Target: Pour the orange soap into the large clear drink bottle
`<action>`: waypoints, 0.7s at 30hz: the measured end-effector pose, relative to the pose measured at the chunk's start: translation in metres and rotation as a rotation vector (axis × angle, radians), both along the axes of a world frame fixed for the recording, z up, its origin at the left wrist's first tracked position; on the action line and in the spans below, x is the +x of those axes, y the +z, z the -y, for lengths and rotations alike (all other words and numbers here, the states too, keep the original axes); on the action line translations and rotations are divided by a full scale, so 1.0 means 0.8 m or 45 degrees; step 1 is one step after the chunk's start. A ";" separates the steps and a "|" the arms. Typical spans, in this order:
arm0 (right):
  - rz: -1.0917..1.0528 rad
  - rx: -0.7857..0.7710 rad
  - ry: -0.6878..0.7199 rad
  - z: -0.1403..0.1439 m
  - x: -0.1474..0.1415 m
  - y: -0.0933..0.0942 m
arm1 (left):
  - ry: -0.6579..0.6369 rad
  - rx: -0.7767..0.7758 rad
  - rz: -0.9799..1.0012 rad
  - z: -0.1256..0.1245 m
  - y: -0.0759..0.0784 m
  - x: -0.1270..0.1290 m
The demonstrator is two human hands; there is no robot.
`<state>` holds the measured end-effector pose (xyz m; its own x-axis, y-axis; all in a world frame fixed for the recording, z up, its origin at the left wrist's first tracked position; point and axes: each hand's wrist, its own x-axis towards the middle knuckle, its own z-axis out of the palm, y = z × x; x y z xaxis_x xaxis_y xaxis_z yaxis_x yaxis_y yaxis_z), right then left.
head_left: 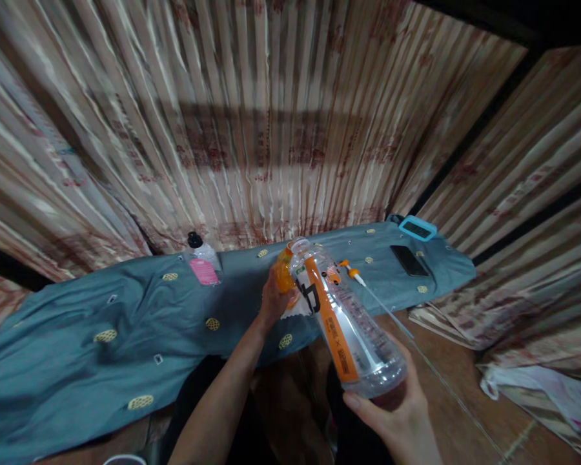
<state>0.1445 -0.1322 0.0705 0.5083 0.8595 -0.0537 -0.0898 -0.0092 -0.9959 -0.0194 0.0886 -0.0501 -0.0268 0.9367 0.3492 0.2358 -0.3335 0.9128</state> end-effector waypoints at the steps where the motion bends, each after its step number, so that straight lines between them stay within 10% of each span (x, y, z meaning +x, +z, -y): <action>1: -0.022 -0.004 -0.008 0.000 -0.001 0.002 | 0.001 0.000 0.003 0.000 0.000 0.000; 21: 0.076 0.026 0.019 0.002 0.003 -0.002 | -0.006 0.028 0.005 0.001 -0.001 -0.001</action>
